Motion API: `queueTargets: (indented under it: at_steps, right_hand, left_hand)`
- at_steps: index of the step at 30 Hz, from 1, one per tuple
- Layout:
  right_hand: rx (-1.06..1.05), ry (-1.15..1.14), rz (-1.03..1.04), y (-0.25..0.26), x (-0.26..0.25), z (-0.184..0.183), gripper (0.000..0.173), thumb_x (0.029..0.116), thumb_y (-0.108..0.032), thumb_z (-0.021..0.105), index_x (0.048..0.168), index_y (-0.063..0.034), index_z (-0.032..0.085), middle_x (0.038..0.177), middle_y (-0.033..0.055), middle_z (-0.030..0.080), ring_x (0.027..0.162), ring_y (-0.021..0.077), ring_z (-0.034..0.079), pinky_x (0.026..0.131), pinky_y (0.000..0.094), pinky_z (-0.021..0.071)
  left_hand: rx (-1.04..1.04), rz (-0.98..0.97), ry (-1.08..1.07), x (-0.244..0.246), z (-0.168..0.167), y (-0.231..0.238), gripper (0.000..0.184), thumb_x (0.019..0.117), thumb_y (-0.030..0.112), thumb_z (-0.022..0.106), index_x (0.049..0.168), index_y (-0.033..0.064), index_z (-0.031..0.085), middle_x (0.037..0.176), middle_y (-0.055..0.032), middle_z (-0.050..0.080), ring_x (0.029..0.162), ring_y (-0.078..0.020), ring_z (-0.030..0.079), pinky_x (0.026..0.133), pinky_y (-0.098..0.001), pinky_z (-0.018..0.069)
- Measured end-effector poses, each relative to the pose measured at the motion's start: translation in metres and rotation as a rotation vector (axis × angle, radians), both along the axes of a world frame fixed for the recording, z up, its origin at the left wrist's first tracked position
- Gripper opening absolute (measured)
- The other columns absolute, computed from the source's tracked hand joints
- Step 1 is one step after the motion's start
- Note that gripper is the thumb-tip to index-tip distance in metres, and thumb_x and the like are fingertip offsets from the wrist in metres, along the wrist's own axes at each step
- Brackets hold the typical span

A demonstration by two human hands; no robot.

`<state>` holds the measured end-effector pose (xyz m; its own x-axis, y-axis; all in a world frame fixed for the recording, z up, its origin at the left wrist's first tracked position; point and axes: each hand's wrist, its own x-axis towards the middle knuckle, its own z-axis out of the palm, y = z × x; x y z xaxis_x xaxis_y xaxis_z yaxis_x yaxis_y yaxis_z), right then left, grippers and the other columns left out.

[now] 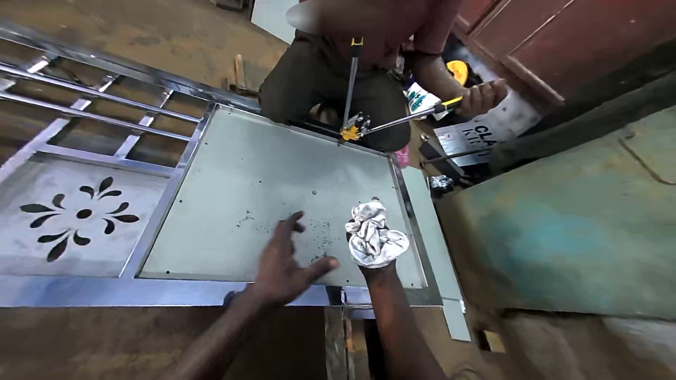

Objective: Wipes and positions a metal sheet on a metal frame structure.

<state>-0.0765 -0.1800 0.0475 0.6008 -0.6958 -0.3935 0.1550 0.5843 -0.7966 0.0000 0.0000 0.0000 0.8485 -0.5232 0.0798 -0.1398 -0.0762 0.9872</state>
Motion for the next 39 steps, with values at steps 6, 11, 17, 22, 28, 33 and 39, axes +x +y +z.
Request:
queueTargets:
  at_steps: [6, 11, 17, 22, 28, 33, 39]
  right_hand:
    - [-0.175, -0.036, 0.061, 0.039, 0.001, -0.017, 0.043, 0.1092, -0.026, 0.022, 0.098, -0.0097, 0.060, 0.076, 0.0014, 0.068, 0.070, 0.0092, 0.069, 0.062, 0.0289, 0.0605]
    - [-0.187, -0.019, 0.244, 0.050, 0.005, -0.003, 0.046, 0.1119, -0.037, 0.031, 0.107, -0.0087, 0.068, 0.091, 0.0055, 0.073, 0.079, 0.0126, 0.071, 0.068, 0.0288, 0.0608]
    - [-0.303, 0.326, 0.675, 0.057, 0.031, 0.008, 0.032, 0.1058, -0.026, 0.056, 0.133, -0.0095, 0.053, 0.097, 0.0101, 0.068, 0.079, 0.0182, 0.068, 0.068, 0.0341, 0.0598]
    - [-0.980, 0.283, 0.636, 0.055, 0.131, -0.004, 0.072, 0.0912, -0.024, 0.078, 0.145, 0.0018, 0.038, 0.117, 0.0193, 0.066, 0.100, 0.0263, 0.070, 0.088, 0.0467, 0.0597]
    - [-1.648, 0.166, 0.979, 0.092, 0.258, -0.062, 0.048, 0.0934, -0.013, 0.071, 0.140, -0.0103, 0.064, 0.143, 0.0278, 0.053, 0.132, 0.0433, 0.053, 0.110, 0.0540, 0.0447]
    - [-1.832, -0.260, 1.357, 0.095, 0.240, -0.099, 0.040, 0.0904, 0.004, 0.060, 0.127, -0.0062, 0.073, 0.144, 0.0209, 0.058, 0.140, 0.0385, 0.048, 0.119, 0.0486, 0.0369]
    - [-1.903, -0.338, 1.588, 0.033, 0.142, -0.074, 0.041, 0.0792, 0.007, 0.068, 0.113, -0.0132, 0.078, 0.135, 0.0127, 0.065, 0.133, 0.0326, 0.056, 0.112, 0.0481, 0.0461]
  left_hand:
    - [-0.117, -0.089, -0.091, -0.028, -0.005, -0.044, 0.062, 0.0930, 0.040, 0.073, 0.142, 0.0044, 0.057, 0.143, -0.0174, 0.056, 0.119, -0.0250, 0.064, 0.098, -0.0460, 0.0561]
    - [-0.221, 0.066, -0.322, -0.026, -0.013, -0.030, 0.022, 0.0957, 0.016, 0.069, 0.114, 0.0053, 0.075, 0.122, -0.0090, 0.071, 0.105, -0.0152, 0.071, 0.087, -0.0369, 0.0612]
    - [0.110, 0.235, -0.450, -0.015, -0.024, 0.016, 0.037, 0.0895, 0.039, 0.075, 0.117, 0.0140, 0.076, 0.133, -0.0129, 0.065, 0.084, -0.0239, 0.073, 0.067, -0.0467, 0.0611]
    - [0.395, 0.614, -0.500, 0.006, -0.050, 0.119, 0.061, 0.0889, 0.054, 0.069, 0.128, 0.0065, 0.067, 0.127, -0.0204, 0.065, 0.087, -0.0313, 0.070, 0.064, -0.0510, 0.0589]
    - [0.608, 0.848, -0.524, 0.030, -0.087, 0.171, 0.050, 0.1013, 0.041, 0.047, 0.122, 0.0001, 0.068, 0.117, -0.0230, 0.067, 0.084, -0.0350, 0.070, 0.064, -0.0526, 0.0561]
    - [0.584, 0.868, -0.605, 0.028, -0.094, 0.168, 0.049, 0.0999, 0.041, 0.049, 0.117, 0.0004, 0.070, 0.111, -0.0215, 0.068, 0.081, -0.0317, 0.069, 0.060, -0.0471, 0.0545]
    - [0.579, 0.847, -0.583, 0.027, -0.091, 0.169, 0.049, 0.1006, 0.039, 0.047, 0.117, -0.0013, 0.069, 0.114, -0.0230, 0.067, 0.089, -0.0328, 0.069, 0.068, -0.0490, 0.0556]
